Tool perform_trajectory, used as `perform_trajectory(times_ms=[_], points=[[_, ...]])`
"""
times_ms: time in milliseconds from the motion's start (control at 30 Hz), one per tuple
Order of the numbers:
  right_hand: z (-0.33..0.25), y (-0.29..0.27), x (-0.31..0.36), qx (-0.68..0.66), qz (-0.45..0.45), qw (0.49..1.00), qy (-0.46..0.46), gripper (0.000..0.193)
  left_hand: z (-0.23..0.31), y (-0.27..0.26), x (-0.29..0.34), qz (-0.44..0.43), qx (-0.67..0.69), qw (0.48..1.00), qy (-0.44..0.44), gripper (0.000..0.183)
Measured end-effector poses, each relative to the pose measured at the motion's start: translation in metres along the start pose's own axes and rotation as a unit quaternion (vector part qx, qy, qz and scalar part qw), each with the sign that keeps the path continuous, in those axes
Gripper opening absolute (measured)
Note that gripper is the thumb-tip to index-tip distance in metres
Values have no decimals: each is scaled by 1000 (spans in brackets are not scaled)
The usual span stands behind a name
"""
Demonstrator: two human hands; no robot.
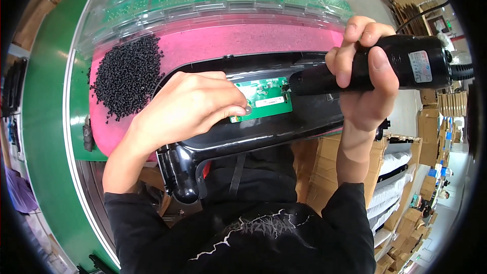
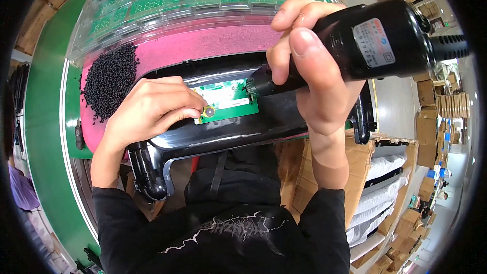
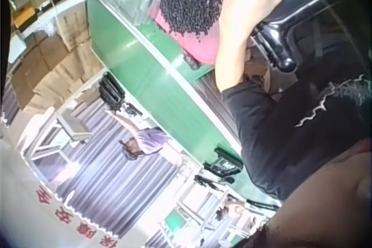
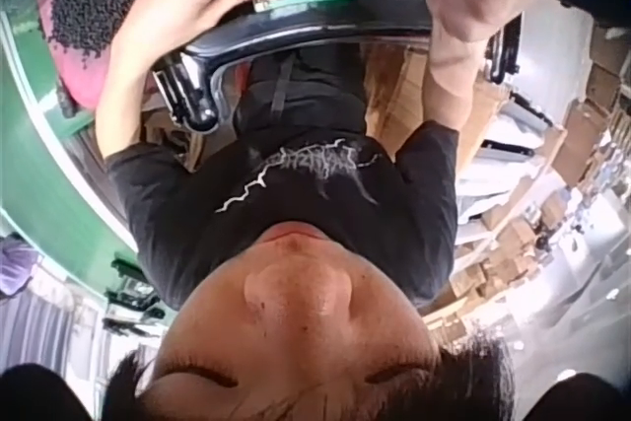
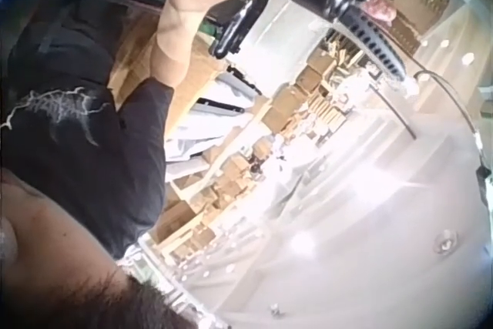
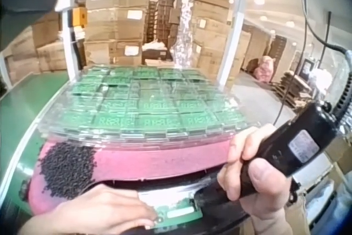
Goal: The recorder is assembling electronic components by placing a PCB into a plastic housing and securing it with an electric screwdriver.
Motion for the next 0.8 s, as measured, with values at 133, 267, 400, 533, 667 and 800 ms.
perform_trajectory(times_ms=[133, 267, 400, 533, 667, 800], points=[[7, 0, -1, 18, -5, 1000, 13, 22, -1, 6, 1, -26, -6, 1000, -7, 12], [10, 0, -2, 14, -9, 1000, 15, 22, -2, 8, 2, -44, -19, 999, -18, 13], [10, 0, -5, -66, 4, 998, 1, 17, -3, 9, 2, -52, -22, 998, -27, 12], [10, 6, -4, 11, -38, 999, 31, 25, -6, 8, 4, -33, -2, 999, -40, 12], [10, 8, -4, 14, -34, 999, 38, 25, -8, 9, 5, -33, 17, 997, -68, 12], [13, 13, -8, 37, -51, 997, 43, 27, -11, 10, 6, -53, 23, 993, -105, 11]])
Point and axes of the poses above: each hand's wrist, its own x-axis away from the middle knuckle, its own y-axis out of the palm, z = x × y, the point moved 7 cm from there along -x, towards the middle knuckle, and after that the axes turned 4 degrees about y, right-handed, at the moved point
